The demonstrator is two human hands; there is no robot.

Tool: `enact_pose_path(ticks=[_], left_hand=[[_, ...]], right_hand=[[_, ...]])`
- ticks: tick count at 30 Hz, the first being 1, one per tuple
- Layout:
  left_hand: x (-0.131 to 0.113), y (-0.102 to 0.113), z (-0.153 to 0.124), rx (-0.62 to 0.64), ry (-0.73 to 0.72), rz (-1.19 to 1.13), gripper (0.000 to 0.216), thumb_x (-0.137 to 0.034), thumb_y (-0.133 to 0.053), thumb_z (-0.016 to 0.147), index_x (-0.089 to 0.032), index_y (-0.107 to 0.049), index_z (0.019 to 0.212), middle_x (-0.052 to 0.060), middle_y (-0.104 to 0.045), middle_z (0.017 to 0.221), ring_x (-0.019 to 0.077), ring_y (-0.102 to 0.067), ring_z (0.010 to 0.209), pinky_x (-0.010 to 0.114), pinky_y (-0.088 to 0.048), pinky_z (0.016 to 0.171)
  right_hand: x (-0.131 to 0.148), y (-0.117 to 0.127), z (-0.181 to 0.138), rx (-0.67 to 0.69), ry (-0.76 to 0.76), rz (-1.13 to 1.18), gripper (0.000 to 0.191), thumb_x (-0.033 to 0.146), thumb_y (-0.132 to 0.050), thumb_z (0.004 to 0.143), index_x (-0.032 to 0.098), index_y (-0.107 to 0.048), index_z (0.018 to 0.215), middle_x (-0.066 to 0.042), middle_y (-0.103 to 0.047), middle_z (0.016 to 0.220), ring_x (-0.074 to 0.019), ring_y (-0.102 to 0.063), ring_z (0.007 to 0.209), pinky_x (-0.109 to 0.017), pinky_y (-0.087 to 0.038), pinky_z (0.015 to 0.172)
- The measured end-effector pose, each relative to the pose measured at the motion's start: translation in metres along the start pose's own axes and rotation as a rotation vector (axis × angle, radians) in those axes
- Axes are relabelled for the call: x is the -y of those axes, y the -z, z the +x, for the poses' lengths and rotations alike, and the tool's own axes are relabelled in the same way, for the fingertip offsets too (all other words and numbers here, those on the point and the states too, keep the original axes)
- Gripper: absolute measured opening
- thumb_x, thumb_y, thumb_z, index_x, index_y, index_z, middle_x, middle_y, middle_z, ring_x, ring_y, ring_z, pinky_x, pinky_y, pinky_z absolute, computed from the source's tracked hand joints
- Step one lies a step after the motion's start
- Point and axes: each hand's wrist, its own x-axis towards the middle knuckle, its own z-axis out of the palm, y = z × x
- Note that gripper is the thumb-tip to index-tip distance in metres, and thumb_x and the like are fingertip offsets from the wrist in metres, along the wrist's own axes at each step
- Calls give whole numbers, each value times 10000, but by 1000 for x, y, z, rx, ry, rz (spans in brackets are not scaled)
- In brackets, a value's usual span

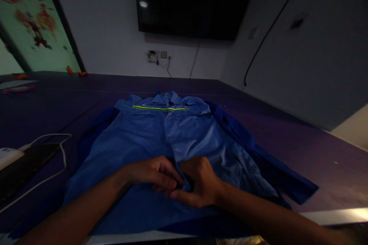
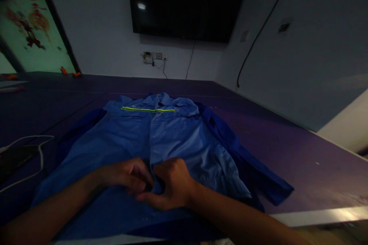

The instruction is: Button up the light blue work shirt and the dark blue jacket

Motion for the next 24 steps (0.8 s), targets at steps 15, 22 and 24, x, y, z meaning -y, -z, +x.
enact_pose_path(ticks=[15, 22, 24], left_hand=[[12, 24, 16, -892, -140, 502, 458, -532, -435, 762, -126, -597, 626, -3, -506, 511, 96, -454, 482, 202, -348, 477], [41, 49, 35, -1125, 7, 1183, 390, -309, -322, 860, -177, -520, 1169, 83, -492, 1256, 223, -372, 1202, 368, -264, 1012], [49, 52, 43, -1094, 135, 1246, 438, -339, -258, 879, -187, -449, 1243, 65, -426, 1325, 232, -299, 1261, 417, -212, 1041]], right_hand=[[-19, 22, 14, 40, -244, 614, 413, 384, -322, 841, 153, -469, 532, 14, -457, 462, -87, -438, 434, -203, -343, 435], [-59, -7, 23, -89, -364, -83, 339, 319, -350, 872, 152, -583, 1053, -104, -591, 1085, -198, -514, 1039, -359, -375, 909], [-66, -18, 23, 67, -391, -208, 397, 301, -304, 887, 174, -483, 1217, -104, -468, 1270, -212, -374, 1206, -399, -284, 995]])
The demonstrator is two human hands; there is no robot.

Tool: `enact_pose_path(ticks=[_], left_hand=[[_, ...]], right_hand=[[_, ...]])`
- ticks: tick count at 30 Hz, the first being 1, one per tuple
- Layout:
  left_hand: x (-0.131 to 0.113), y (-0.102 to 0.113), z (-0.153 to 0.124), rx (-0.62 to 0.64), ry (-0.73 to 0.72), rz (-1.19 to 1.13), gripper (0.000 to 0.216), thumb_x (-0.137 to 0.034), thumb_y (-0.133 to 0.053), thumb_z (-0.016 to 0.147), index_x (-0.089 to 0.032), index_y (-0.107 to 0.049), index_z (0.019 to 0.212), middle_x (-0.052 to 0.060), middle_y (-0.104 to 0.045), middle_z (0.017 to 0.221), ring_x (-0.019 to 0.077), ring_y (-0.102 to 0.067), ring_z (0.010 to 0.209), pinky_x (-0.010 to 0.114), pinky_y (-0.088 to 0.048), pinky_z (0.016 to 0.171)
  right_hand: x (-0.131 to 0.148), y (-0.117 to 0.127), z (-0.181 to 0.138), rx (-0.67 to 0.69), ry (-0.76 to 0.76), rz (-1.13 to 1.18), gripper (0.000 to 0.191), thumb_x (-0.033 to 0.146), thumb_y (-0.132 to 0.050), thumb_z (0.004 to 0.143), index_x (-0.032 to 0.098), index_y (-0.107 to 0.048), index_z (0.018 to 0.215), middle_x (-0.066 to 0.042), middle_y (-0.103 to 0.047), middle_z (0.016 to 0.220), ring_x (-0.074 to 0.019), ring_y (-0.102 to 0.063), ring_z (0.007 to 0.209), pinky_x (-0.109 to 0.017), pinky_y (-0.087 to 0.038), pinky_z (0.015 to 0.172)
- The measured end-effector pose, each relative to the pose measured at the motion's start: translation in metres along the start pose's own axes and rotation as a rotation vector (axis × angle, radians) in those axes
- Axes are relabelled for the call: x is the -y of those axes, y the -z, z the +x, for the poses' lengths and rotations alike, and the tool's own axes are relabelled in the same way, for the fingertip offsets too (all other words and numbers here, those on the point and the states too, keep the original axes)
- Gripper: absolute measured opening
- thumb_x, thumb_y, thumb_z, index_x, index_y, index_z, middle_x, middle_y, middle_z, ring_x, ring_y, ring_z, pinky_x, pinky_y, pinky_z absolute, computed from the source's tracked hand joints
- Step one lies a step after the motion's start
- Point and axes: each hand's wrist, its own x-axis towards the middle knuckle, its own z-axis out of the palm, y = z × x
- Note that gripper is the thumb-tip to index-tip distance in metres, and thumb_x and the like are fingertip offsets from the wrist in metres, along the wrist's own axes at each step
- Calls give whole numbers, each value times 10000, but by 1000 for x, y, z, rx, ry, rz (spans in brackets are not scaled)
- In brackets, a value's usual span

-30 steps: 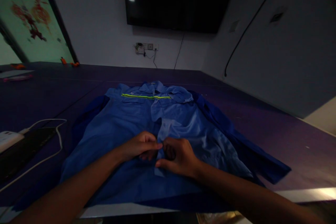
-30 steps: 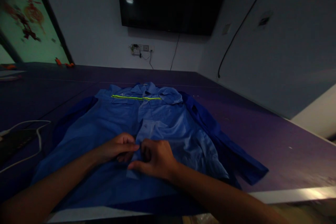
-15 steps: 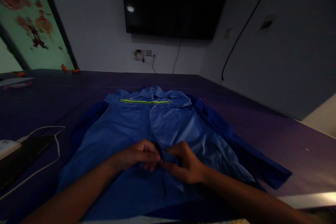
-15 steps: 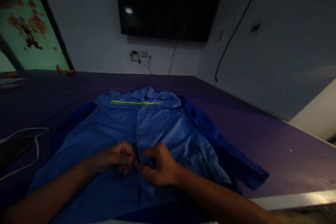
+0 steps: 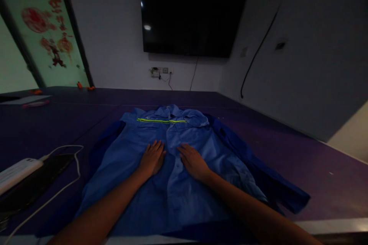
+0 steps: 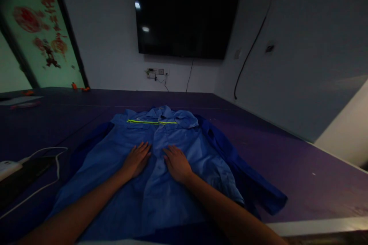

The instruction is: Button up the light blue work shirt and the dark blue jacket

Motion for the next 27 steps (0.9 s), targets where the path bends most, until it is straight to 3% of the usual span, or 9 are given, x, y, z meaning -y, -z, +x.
enact_pose_path(ticks=[5, 12, 20, 27], left_hand=[[-2, -3, 10, 64, -4, 119, 487, -421, -177, 885, -243, -375, 1293, 25, -308, 1401, 232, -211, 1305, 457, -180, 1049], [2, -4, 50, 162, 25, 141, 478, -383, -179, 880, -240, -363, 1297, 49, -254, 1422, 245, -177, 1315, 520, -180, 1025], [8, -16, 98, 134, 14, 118, 496, -408, -160, 875, -255, -327, 1316, 42, -233, 1430, 263, -148, 1321, 558, -174, 1010], [8, -26, 138, 108, 78, 99, 548, -457, -85, 867, -261, -308, 1328, 37, -224, 1432, 268, -131, 1323, 601, -116, 1003]], right_hand=[[-6, -14, 12, 184, -83, -192, 458, 386, -229, 904, 274, -294, 1343, -63, -265, 1413, -256, -198, 1299, -504, -166, 1020], [-15, -19, 63, 197, -251, -245, 534, 486, -181, 885, 281, -170, 1378, -61, -67, 1460, -269, -69, 1323, -513, -86, 1020], [-27, -37, 132, 169, -403, -222, 539, 500, -135, 881, 300, -118, 1381, -72, -79, 1460, -275, -48, 1323, -543, -51, 996], [-41, -45, 167, 120, -488, -203, 522, 515, -129, 870, 338, -253, 1345, -100, -146, 1445, -312, -72, 1312, -613, 19, 945]])
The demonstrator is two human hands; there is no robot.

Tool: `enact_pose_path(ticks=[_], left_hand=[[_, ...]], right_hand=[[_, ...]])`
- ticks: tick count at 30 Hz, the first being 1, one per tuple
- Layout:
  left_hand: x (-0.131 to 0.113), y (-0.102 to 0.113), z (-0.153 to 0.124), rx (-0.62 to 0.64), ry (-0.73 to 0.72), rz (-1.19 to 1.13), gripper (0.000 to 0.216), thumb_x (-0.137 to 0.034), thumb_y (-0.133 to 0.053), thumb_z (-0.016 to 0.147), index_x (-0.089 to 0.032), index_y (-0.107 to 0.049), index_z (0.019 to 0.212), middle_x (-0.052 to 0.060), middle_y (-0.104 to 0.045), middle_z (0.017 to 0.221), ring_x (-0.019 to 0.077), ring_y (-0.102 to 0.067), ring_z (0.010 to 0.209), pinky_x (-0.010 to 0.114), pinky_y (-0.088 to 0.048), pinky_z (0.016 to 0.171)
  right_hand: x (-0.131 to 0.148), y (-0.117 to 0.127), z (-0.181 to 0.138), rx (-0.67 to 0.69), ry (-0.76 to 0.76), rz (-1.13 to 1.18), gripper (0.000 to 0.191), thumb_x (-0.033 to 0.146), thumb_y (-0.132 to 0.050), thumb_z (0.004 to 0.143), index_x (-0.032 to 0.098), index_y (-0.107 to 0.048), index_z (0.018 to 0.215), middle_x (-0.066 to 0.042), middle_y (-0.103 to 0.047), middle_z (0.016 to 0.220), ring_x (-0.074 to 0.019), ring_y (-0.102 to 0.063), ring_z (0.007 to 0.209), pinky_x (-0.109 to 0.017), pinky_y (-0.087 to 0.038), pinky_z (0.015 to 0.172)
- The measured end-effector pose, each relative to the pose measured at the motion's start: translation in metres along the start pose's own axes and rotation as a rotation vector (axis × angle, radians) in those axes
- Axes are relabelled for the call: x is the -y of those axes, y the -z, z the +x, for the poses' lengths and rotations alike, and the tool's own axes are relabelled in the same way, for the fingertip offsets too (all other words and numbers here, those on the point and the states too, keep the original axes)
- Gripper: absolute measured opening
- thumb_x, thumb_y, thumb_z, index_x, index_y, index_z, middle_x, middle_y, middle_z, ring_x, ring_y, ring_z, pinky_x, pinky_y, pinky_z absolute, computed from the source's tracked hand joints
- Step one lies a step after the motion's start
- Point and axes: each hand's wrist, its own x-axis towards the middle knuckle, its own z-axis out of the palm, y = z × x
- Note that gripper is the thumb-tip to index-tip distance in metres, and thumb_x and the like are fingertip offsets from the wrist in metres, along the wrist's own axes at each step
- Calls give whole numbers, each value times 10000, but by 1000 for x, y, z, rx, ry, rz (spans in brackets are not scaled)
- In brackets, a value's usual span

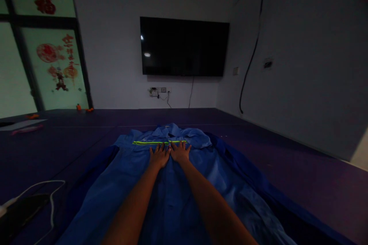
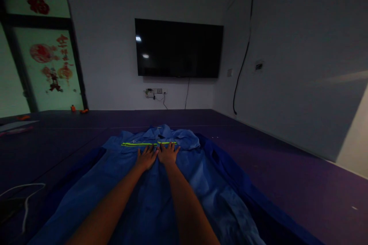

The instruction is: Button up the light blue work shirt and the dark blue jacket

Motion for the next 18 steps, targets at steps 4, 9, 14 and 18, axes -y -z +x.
enact_pose_path(ticks=[4, 9, 14, 18], left_hand=[[-3, -2, 14, -28, 131, -29, 507, -463, -126, 867, -318, -349, 1299, 20, -266, 1418, 295, -137, 1317, 645, -59, 979], [-5, -7, 21, -77, 271, -65, 523, -485, -161, 856, -288, -381, 1287, 37, -292, 1406, 319, -149, 1308, 643, -28, 983], [-4, -10, 21, -134, 288, -128, 600, -563, -147, 824, -267, -422, 1267, 46, -338, 1382, 329, -166, 1302, 621, -10, 999], [3, -9, 22, -166, 290, -194, 597, -577, -147, 818, -286, -471, 1227, 49, -396, 1348, 325, -198, 1295, 614, -30, 1005]], right_hand=[[2, -4, 13, -13, -88, 12, 487, 445, -173, 875, 335, -278, 1337, -108, -136, 1445, -336, -74, 1304, -648, 22, 909], [8, -14, 25, -122, -213, 54, 476, 363, -240, 867, 263, -341, 1321, -161, -208, 1412, -363, -139, 1278, -667, -59, 881], [1, -15, 35, -238, -220, 110, 408, 244, -280, 861, 211, -526, 1185, -171, -455, 1241, -322, -339, 1174, -606, -125, 919], [-19, -12, 42, -220, -169, 108, 381, 249, -305, 868, 256, -538, 1169, -130, -483, 1227, -306, -336, 1183, -581, -125, 940]])
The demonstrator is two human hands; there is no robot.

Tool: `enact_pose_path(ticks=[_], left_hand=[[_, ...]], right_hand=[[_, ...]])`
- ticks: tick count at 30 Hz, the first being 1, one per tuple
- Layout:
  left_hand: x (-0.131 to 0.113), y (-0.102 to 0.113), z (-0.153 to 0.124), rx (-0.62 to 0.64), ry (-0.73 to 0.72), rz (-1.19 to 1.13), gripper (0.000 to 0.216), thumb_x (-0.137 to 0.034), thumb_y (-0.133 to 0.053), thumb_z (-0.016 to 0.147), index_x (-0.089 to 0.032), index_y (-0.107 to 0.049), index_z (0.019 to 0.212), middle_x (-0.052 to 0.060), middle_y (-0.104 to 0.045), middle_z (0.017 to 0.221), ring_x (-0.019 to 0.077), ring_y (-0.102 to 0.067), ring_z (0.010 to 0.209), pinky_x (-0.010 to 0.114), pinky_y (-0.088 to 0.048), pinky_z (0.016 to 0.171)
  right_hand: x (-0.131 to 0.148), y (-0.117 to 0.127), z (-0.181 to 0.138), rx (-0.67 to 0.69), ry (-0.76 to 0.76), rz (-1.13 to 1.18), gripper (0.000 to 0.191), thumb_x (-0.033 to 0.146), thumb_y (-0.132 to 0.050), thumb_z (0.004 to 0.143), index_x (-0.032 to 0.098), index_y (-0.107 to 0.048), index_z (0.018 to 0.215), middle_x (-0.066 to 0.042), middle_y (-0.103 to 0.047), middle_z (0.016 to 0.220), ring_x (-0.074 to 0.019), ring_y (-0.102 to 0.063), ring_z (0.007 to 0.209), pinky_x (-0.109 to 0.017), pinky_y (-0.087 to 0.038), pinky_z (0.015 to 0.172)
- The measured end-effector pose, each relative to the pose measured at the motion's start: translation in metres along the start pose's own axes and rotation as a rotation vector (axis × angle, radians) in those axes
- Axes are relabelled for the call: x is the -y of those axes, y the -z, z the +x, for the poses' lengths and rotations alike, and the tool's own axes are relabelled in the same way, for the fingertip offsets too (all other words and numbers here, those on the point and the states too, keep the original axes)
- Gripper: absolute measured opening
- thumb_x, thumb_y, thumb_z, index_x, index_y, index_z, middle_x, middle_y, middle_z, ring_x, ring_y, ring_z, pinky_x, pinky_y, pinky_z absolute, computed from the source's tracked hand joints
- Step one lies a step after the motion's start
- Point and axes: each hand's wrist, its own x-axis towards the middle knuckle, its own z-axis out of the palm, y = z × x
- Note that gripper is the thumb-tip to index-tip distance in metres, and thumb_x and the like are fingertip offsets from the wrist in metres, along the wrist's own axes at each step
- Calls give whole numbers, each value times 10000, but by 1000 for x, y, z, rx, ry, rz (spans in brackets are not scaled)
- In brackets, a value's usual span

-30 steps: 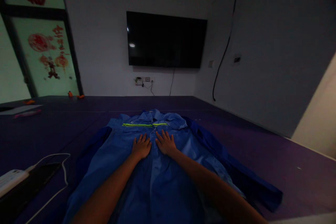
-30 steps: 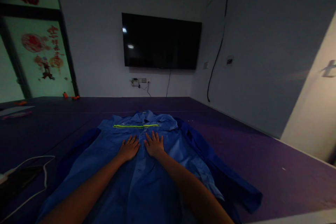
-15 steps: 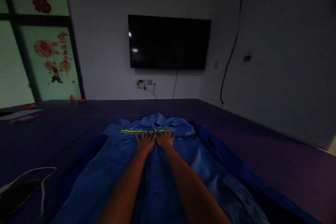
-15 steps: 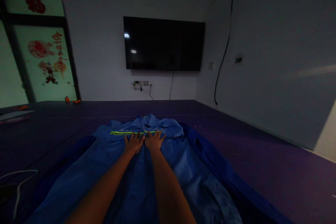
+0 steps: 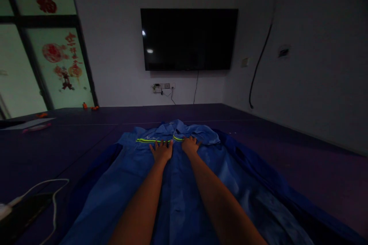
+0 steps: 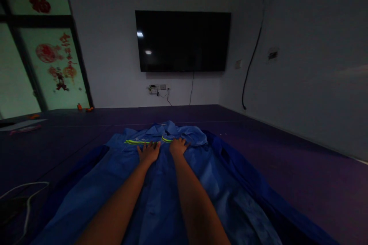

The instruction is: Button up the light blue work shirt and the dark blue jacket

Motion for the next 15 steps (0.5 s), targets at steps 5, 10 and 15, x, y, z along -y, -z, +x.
enact_pose_path(ticks=[5, 10, 15], left_hand=[[5, -1, 7, -44, 16, -12, 484, -467, -213, 855, -275, -509, 1187, 83, -454, 1301, 320, -244, 1279, 624, -68, 990], [4, -3, 10, -118, -91, -8, 403, -428, -312, 852, -244, -583, 1086, 103, -496, 1254, 336, -260, 1265, 644, -13, 974], [2, -6, 15, -78, -320, -51, 370, -369, -414, 830, -250, -520, 1164, 86, -481, 1273, 286, -302, 1255, 580, -36, 1023]], right_hand=[[-18, 5, 9, -22, 28, 15, 334, 274, -353, 866, 297, -581, 1109, -95, -513, 1210, -298, -388, 1160, -546, -166, 949], [-4, 12, 10, -161, 51, 128, 331, 251, -365, 859, 132, -663, 938, -165, -639, 924, -228, -585, 879, -334, -373, 805], [23, -6, 3, -160, 167, 333, 421, 449, -393, 828, 150, -677, 744, -106, -660, 718, -191, -609, 698, -236, -388, 598]])
